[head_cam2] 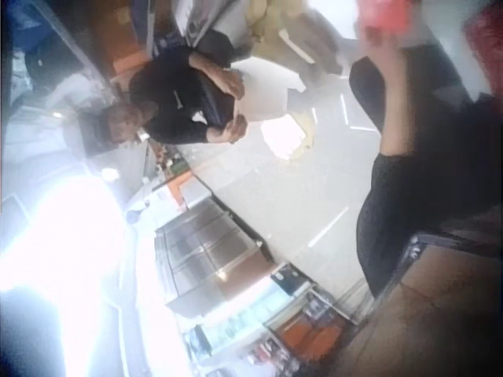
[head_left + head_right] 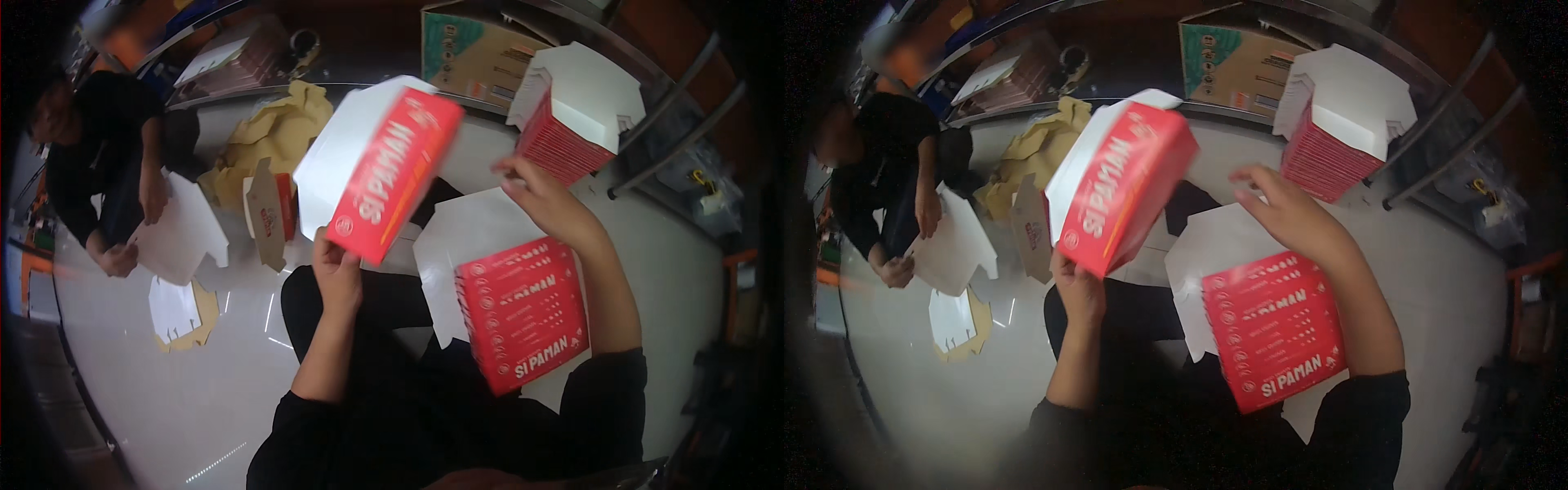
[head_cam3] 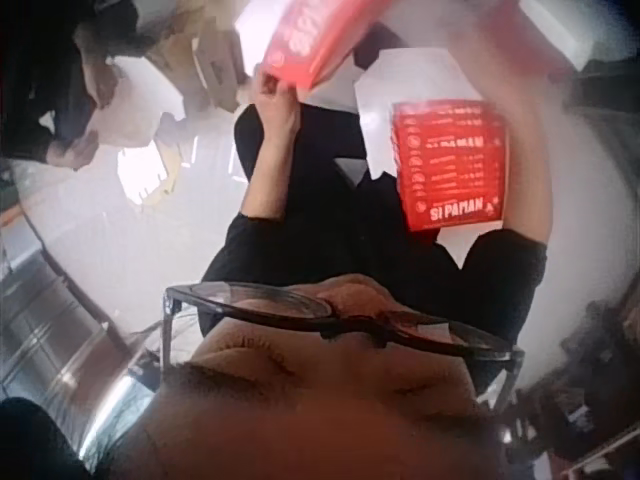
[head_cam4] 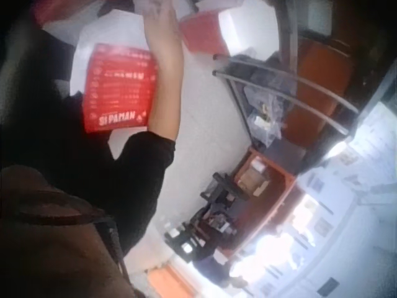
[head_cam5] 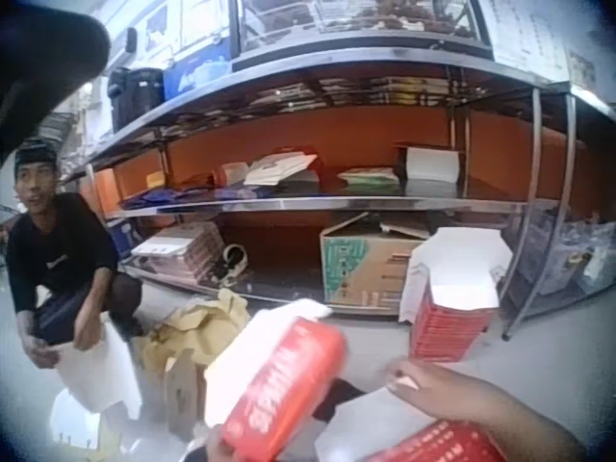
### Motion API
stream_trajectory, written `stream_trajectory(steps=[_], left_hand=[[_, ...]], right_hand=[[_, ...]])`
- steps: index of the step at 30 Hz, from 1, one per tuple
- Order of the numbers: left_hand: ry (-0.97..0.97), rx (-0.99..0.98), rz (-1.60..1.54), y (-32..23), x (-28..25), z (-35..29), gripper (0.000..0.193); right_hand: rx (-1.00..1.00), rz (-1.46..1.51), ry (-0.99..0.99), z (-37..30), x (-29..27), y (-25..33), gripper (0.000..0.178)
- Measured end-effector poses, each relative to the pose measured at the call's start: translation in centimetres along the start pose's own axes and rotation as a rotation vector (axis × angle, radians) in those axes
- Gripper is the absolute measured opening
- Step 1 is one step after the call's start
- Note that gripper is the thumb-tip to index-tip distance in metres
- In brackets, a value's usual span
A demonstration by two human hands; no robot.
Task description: The person sits on the floor and assembles red and white cardboard boxes by folding the flaps and tucking them into slots. They handle flat cardboard pieces and finished boxes, stacking the completed units on the floor.
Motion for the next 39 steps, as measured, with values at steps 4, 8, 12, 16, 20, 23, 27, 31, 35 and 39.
stream_trajectory(steps=[4, 8, 12, 16, 20, 23, 27, 31, 35, 39], left_hand=[[0.302, -0.114, 0.347, 4.3, 4.3, -0.9, 0.016], [0.609, -0.205, 0.491, 8.1, 8.3, -2.1, 0.015], [0.884, -0.109, 0.5, 6.6, 10.8, -3.2, 0.017], [1.068, -0.092, 0.618, 4.2, 8.1, -5.1, 0.019], [1.219, -0.121, 0.395, 0.8, 10.9, -9.0, 0.032], [1.217, -0.202, 0.351, 3.0, 11.4, -12.0, 0.032], [1.361, -0.158, 0.366, 3.7, 11.1, -14.6, 0.035], [1.624, -0.252, 0.467, 3.9, 10.1, -14.5, 0.029], [0.997, -0.302, 0.496, 7.5, 5.8, -6.2, 0.027], [0.584, -0.002, 0.408, 4.6, 7.7, -2.5, 0.055]], right_hand=[[0.027, -0.362, -0.137, -7.8, 0.4, -1.8, 0.047], [0.184, -0.012, -0.309, -12.2, 1.3, -6.0, 0.053], [0.229, 0.219, -0.321, -14.2, -0.1, -8.1, 0.058], [0.21, 0.177, -0.091, -12.1, -0.4, -9.4, 0.053], [0.272, 0.075, 0.072, -11.2, -0.7, -10.1, 0.059], [0.253, 0.162, 0.217, -10.0, 0.2, -8.9, 0.059], [-0.065, 0.161, 0.329, -5.3, 2.5, -6.4, 0.053], [0.169, 0.242, 0.393, -4.4, 4.3, -8.6, 0.046], [0.159, 0.31, 0.339, -4.9, 4.4, -9.5, 0.038], [0.207, 0.326, 0.336, -5.0, 4.4, -9.4, 0.029]])
Point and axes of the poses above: each hand's wrist, its own z-axis towards the middle knuckle, its own x-axis out of the palm, y = z × x, the point moved 8 cm from there along z, towards the middle knuckle, and after that the axes turned 15 degrees about z, right-handed, at the moved point
